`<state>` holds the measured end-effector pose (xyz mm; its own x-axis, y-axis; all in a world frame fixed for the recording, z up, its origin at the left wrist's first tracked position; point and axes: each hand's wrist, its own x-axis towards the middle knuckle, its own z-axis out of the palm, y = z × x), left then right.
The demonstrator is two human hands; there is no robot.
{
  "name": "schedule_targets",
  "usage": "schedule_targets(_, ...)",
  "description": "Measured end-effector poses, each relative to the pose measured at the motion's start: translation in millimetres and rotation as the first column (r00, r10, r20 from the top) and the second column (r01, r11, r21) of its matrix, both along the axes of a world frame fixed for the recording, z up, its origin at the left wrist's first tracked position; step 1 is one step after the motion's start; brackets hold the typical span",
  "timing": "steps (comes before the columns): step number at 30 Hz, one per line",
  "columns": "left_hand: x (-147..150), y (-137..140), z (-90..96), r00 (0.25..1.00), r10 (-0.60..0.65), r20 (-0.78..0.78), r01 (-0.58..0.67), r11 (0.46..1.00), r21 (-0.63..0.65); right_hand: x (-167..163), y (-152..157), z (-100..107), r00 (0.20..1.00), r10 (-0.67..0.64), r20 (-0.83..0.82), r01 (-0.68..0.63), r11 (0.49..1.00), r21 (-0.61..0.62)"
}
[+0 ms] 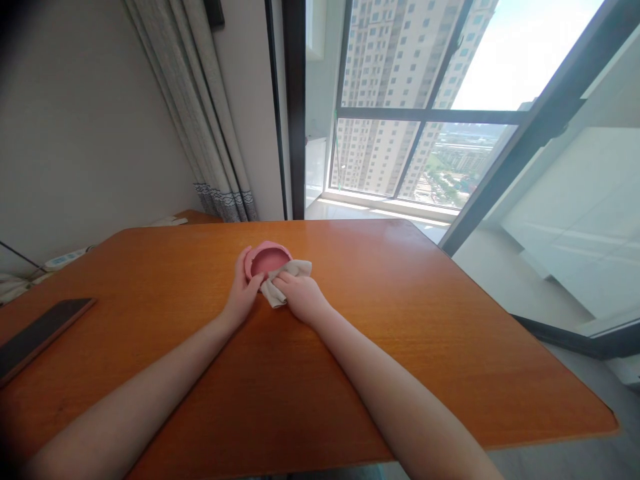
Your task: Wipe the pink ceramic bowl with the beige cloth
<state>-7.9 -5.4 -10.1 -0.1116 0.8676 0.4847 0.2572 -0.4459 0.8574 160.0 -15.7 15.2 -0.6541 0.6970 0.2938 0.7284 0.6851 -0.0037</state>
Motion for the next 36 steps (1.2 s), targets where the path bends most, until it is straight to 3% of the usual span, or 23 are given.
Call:
schedule_targets(3,-4.1,2.5,-0.1,0.998,-0.012,-0.064,0.012,1.000,-0.004,11.8,6.5,3.8,0.995,0.050,0.088,-0.052,0.999,0.016)
schedule_targets(8,-5.5,0.0,6.1,0.995,-0.043,-0.094,0.049,0.997,0.055,21.0,11.7,8.0,0.991,-0.006,0.131,-0.005,0.996,0.084)
schedule_targets(13,3.9,-4.0,3.7,0.998,-0.009,0.066,0.013,0.998,-0.056,10.0,4.4,6.9,0.995,-0.075,0.063,0.071,0.996,0.056)
schedule_targets(16,11.5,-6.1,-1.3,0.994,-0.046,0.100,0.050,0.998,-0.031,0.8,-3.3,3.5,0.988,-0.152,-0.022,0.154,0.987,0.057)
schedule_targets(20,10.8,-7.0,-4.3,0.992,0.059,0.112,-0.058,0.998,-0.012,-7.8,-7.6,-1.0,0.997,-0.075,-0.027,0.076,0.995,0.056)
schedule_targets(25,1.5,-3.4,0.3,0.996,0.081,0.033,-0.081,0.997,-0.005,2.0,1.1,1.6,0.998,0.008,0.059,-0.012,0.998,0.065)
schedule_targets(32,-1.3,-2.5,3.4,0.998,-0.008,-0.068,0.012,0.998,0.059,17.0,8.2,2.1,0.993,-0.034,0.111,0.024,0.996,0.085)
schedule_targets(36,14.5,-14.7,5.7,0.999,0.004,0.047,-0.008,0.997,0.076,8.9,2.1,-5.0,0.996,-0.085,-0.005,0.085,0.991,0.108)
